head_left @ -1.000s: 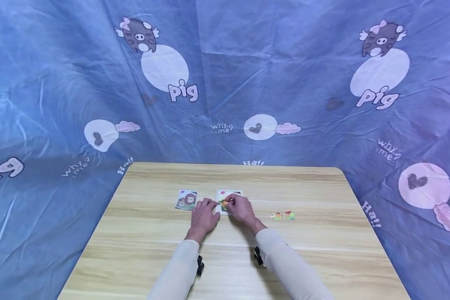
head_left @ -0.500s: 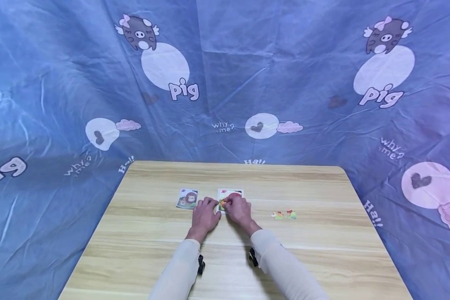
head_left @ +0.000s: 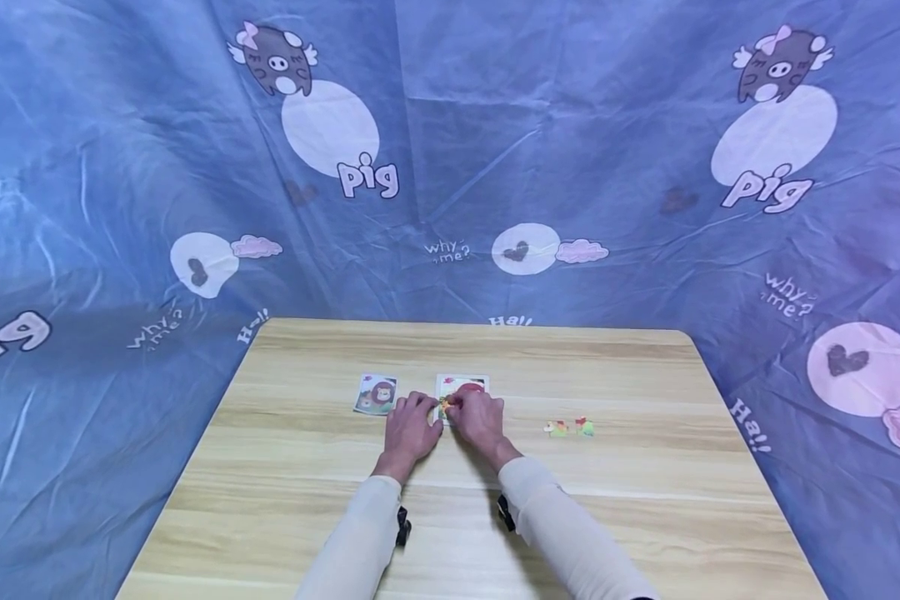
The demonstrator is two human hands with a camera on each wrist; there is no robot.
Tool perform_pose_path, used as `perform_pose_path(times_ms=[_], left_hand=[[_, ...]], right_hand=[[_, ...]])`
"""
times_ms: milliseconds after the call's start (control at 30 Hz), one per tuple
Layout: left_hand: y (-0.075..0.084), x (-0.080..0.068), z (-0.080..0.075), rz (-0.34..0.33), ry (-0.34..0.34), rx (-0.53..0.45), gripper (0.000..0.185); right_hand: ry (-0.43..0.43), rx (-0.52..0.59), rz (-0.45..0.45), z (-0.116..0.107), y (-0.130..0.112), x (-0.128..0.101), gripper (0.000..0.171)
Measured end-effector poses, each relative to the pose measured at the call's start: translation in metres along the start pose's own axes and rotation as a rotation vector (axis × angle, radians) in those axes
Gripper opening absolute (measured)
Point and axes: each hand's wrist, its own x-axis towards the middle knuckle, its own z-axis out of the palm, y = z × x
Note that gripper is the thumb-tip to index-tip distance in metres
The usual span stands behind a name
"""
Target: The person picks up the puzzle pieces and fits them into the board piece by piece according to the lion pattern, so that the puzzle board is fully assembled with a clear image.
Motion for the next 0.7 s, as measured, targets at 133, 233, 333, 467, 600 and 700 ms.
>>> perform_pose_path(times_ms=[133,233,333,467,600,700], left_hand=[[-0.0008,-0.0002,0.0002,0.009,0.008,-0.009,0.035],[-0.0014,0.0000,0.0013,0.011,0.010,-0.005,0.036],[-0.0012,0.0006,0.0019,0.008,0.006,0.005,0.036],[-0.0006,0.0007,0.0018,0.002,0.001,0.014,0.037],[0.0002,0.0003,0.0007,0.001,-0.004,0.023,0.039],[0.0008,0.0001,0.0000,0.001,-0.005,0.023,0.039]], right_hand=[[-0.017,-0.037,-0.033,0.0002,-0.0002,-0.0001,0.015],[-0.050,-0.088,-0.060,0.0006,-0.0007,0.0010,0.016],[-0.100,-0.149,-0.088,0.0003,-0.0009,0.0034,0.019],[-0.166,-0.186,-0.110,-0.0004,-0.0005,0.0060,0.026],[-0.219,-0.181,-0.120,-0.0034,0.0015,0.0071,0.035],[-0.268,-0.176,-0.139,-0.0070,0.0034,0.0091,0.045]])
